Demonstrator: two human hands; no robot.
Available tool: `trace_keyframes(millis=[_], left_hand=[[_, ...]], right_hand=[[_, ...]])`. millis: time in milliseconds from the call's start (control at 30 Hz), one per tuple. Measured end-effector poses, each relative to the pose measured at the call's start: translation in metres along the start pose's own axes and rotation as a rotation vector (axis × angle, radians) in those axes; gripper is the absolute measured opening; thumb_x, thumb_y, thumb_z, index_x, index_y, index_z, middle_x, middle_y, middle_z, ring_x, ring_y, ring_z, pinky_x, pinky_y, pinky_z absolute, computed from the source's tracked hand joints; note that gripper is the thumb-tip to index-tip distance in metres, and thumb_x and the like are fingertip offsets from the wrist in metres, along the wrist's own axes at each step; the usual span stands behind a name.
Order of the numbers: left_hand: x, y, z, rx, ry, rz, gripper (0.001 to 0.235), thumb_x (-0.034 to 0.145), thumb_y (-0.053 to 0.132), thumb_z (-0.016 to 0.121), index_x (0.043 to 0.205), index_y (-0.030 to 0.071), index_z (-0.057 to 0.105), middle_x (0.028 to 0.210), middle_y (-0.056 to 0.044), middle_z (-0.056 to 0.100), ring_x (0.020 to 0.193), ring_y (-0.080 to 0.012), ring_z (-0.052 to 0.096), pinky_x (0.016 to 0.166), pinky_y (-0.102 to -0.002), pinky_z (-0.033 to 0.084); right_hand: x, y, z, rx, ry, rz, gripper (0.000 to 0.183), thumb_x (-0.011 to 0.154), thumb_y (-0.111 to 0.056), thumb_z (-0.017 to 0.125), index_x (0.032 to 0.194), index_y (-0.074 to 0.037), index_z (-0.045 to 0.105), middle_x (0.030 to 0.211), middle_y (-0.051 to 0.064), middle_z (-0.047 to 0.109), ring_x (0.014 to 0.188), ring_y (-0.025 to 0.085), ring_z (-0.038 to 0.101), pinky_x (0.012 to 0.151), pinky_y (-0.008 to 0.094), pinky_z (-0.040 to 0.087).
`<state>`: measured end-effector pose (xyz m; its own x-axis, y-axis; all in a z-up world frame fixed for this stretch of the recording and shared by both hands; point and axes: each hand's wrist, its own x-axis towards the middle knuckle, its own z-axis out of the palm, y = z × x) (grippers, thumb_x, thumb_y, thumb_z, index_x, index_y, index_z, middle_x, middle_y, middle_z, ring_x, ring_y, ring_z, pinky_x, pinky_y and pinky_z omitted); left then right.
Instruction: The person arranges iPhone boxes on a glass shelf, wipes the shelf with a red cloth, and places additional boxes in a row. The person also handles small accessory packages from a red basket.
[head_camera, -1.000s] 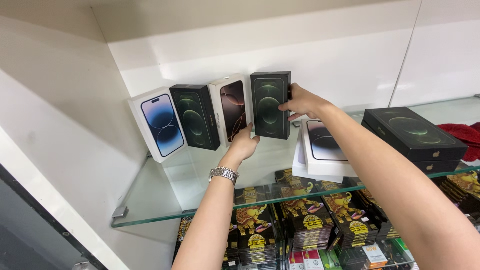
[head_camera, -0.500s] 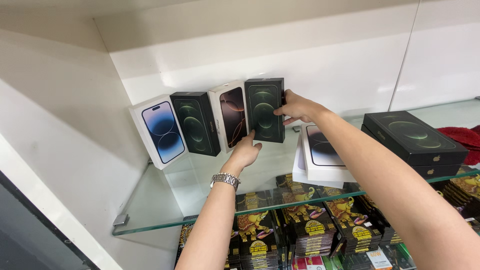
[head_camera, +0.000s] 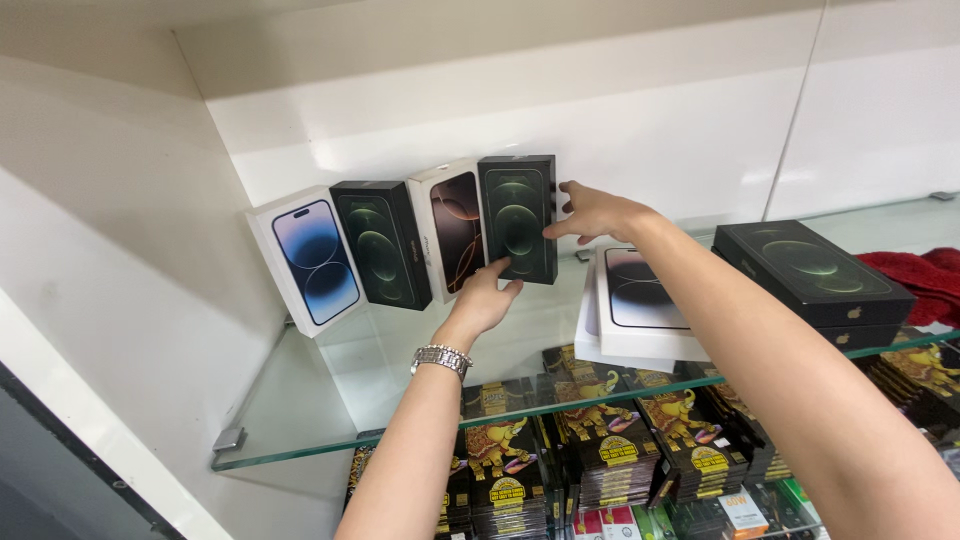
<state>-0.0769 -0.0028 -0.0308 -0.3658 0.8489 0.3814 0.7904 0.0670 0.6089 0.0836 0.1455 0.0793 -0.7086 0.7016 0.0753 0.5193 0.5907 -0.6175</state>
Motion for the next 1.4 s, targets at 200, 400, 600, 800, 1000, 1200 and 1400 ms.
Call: trace_keyframes(millis=[200, 400, 600, 800, 1000, 1200, 1400], left_hand=[[0.002, 0.047, 0.013, -0.423, -0.233, -0.037, 0.06, 0.091, 0.045, 0.055, 0.127, -0.001, 0.066, 0.121, -0.022, 0.074, 0.11, -0.0346, 0.073, 0.094, -0.042, 0.058], [0.004, 0.081, 0.074, -0.117, -0.218, -0.168, 0.078, 0.102, 0.061, 0.04, 0.121, -0.008, 0.071, 0.129, -0.033, 0.06, 0.128, -0.0427, 0.056, 0.109, -0.044, 0.041], [-0.005, 0.088, 0.104, -0.738, -0.003, -0.154, 0.075, 0.102, 0.051, 0.048, 0.145, -0.009, 0.04, 0.139, -0.031, 0.056, 0.134, -0.0336, 0.055, 0.11, -0.042, 0.043], [-0.043, 0.072, 0.029, -0.774, -0.072, -0.192, 0.086, 0.086, 0.023, 0.064, 0.157, 0.0, 0.021, 0.122, -0.022, 0.067, 0.113, -0.0287, 0.07, 0.096, -0.035, 0.055], [-0.093, 0.044, -0.041, -0.755, -0.038, -0.141, 0.067, 0.082, 0.022, 0.065, 0.141, -0.007, 0.055, 0.117, -0.019, 0.071, 0.102, -0.0199, 0.071, 0.088, -0.028, 0.056], [-0.095, 0.033, -0.057, -0.875, 0.119, -0.239, 0.058, 0.083, 0.03, 0.061, 0.131, -0.002, 0.054, 0.107, -0.02, 0.068, 0.099, -0.0256, 0.071, 0.079, -0.032, 0.058], [-0.084, 0.022, -0.052, -0.853, 0.154, -0.307, 0.053, 0.084, 0.033, 0.062, 0.125, 0.0, 0.058, 0.105, -0.021, 0.068, 0.1, -0.0258, 0.071, 0.082, -0.03, 0.058]], right_hand=[[-0.066, 0.063, -0.045, -0.499, 0.226, 0.156, 0.078, 0.096, -0.058, 0.055, 0.147, 0.001, 0.052, 0.133, 0.028, 0.065, 0.12, 0.039, 0.065, 0.097, 0.047, 0.054], [-0.127, 0.109, -0.023, 0.217, 0.034, 0.311, 0.079, 0.092, -0.06, 0.059, 0.127, 0.01, 0.065, 0.11, 0.025, 0.077, 0.097, 0.029, 0.077, 0.081, 0.037, 0.064], [-0.14, 0.132, -0.003, 0.639, 0.143, 0.307, 0.066, 0.091, -0.04, 0.071, 0.13, 0.012, 0.06, 0.106, 0.021, 0.073, 0.092, 0.026, 0.071, 0.077, 0.04, 0.06], [-0.141, 0.114, -0.049, 0.933, 0.328, 0.053, 0.069, 0.092, -0.02, 0.071, 0.144, 0.012, 0.038, 0.12, 0.023, 0.067, 0.1, 0.023, 0.074, 0.086, 0.034, 0.063], [-0.097, 0.086, -0.06, 0.723, 0.745, -0.245, 0.066, 0.09, -0.006, 0.07, 0.146, -0.003, 0.035, 0.12, 0.016, 0.06, 0.097, 0.023, 0.068, 0.066, 0.035, 0.055], [-0.057, 0.093, 0.004, 0.215, 0.971, -0.323, 0.069, 0.084, -0.012, 0.084, 0.13, 0.004, 0.036, 0.118, 0.024, 0.06, 0.098, 0.035, 0.069, 0.082, 0.043, 0.057], [-0.054, 0.073, 0.019, -0.199, 0.416, 0.103, 0.09, 0.08, -0.035, 0.09, 0.133, 0.01, 0.034, 0.11, 0.032, 0.061, 0.106, 0.046, 0.065, 0.089, 0.047, 0.055]])
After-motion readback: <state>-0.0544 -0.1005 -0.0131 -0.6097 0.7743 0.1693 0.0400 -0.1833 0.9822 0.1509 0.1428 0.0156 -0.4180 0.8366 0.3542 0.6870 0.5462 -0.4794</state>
